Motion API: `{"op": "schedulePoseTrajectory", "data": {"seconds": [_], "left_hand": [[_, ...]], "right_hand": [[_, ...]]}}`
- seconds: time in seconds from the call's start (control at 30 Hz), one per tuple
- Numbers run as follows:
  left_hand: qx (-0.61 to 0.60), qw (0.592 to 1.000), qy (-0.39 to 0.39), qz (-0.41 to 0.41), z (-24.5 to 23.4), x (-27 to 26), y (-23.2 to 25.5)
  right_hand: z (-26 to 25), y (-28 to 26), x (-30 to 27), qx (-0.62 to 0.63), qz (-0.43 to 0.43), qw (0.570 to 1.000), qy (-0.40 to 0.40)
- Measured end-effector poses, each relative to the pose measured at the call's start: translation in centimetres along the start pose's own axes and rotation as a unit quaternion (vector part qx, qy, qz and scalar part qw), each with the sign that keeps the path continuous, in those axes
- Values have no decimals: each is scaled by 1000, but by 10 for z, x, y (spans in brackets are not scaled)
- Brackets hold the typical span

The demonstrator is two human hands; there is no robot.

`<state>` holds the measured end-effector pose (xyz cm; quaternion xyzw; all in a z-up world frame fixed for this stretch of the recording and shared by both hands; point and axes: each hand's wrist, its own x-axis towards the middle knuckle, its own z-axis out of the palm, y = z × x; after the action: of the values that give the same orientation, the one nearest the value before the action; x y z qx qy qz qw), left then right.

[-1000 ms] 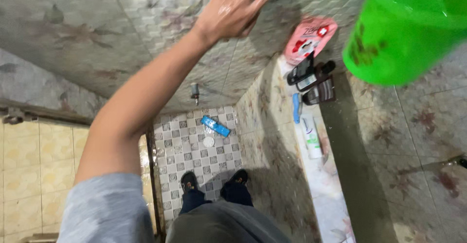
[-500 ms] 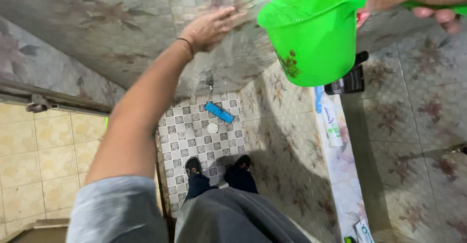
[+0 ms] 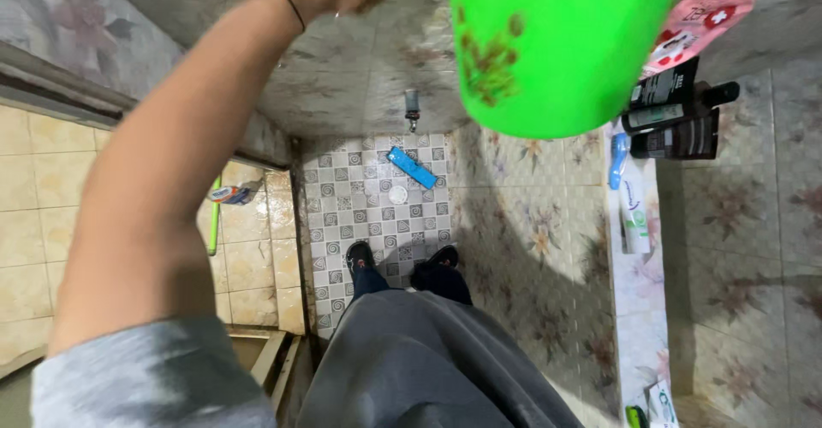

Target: The person scrubs a tiled bathroom floor using a blue sponge and a green scoop. They repeatedly pour water from the scoop onto the floor and scrub the surface, moving around the small area to cover different sections.

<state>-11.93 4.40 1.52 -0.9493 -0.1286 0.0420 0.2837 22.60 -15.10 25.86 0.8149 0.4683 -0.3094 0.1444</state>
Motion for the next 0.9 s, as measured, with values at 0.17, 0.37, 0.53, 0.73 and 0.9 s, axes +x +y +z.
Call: {"op": "schedulePoseTrajectory", "data": {"seconds": [0.17,0.37,0.53,0.73,0.9], "left_hand": [[205,973,-18,101,18,-59,17],[230,968,89,42,20,-86,6],[194,980,12,50,35,-101,-2],[19,951,-217,-220,43,-181,12],[186,851,-367,-326,22,-225,45]], "right_hand": [[15,-33,-18,18,-16,1000,-4],[42,-88,-28,19,-53,998,-7],[37,-139,-53,37,-53,998,-19],[44,-185,-74,29,-136,990,-23],[86,-212,-69,90,-244,962,-85]]}}
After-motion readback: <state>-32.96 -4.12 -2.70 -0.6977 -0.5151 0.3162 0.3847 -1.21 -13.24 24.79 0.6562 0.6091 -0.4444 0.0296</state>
